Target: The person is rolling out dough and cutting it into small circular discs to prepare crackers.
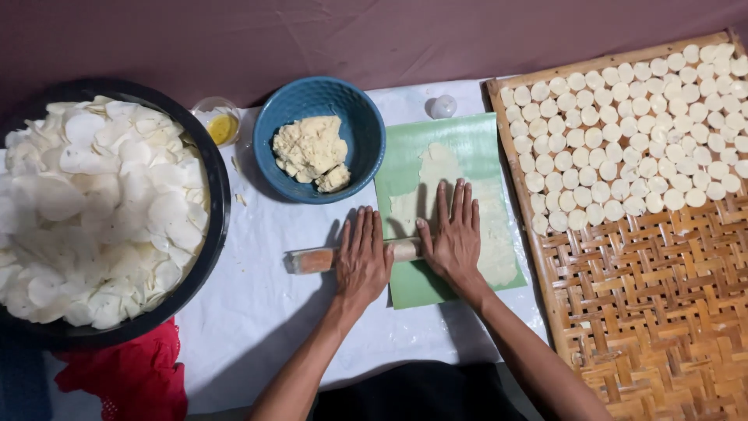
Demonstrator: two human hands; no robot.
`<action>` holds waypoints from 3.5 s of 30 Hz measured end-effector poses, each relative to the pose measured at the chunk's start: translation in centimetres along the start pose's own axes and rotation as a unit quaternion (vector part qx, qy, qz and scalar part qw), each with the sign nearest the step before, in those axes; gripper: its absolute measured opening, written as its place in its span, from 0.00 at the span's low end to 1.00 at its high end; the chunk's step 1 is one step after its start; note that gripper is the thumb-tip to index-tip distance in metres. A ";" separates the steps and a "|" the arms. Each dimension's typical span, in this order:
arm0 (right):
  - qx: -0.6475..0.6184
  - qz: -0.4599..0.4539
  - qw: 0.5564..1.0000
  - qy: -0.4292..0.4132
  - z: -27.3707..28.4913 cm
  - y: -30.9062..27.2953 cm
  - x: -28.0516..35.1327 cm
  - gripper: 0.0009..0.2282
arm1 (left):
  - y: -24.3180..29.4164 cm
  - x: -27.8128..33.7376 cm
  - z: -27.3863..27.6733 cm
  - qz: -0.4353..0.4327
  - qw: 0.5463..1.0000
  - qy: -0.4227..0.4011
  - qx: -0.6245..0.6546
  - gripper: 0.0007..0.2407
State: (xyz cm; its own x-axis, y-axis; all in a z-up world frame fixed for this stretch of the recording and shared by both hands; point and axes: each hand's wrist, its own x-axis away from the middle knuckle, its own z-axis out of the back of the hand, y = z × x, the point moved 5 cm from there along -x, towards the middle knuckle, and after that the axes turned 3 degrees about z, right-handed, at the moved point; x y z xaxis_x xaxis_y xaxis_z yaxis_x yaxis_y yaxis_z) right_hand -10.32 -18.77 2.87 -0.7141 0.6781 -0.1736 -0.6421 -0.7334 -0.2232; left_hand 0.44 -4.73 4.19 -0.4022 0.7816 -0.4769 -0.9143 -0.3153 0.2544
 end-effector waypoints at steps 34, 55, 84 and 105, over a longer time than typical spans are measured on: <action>-0.071 0.016 0.979 -0.188 -8.1 -12.8 -16.4 0.25 | -1.7 -1.4 -1.4 0.085 0.994 -0.070 0.019 0.26; -0.230 0.041 0.972 -0.036 -4.6 -14.4 -15.8 0.22 | -2.9 -2.2 -3.9 0.047 0.997 -0.048 0.036 0.26; -0.067 0.072 0.971 -0.218 -10.8 -12.5 -16.6 0.27 | -2.5 -1.6 -4.0 0.094 0.992 -0.067 0.053 0.27; -0.096 0.021 0.980 -0.175 -8.3 -12.0 -16.6 0.13 | -2.5 -1.8 -3.6 0.110 0.991 -0.057 0.052 0.22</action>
State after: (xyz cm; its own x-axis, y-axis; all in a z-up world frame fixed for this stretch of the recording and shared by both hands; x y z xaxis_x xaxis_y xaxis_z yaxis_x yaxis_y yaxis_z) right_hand 11.58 -20.85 0.48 -0.8122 0.5651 0.1452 -0.5700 -0.7153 -0.4042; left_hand 3.32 -7.26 1.37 -0.5782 0.7573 -0.3037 -0.7923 -0.4323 0.4306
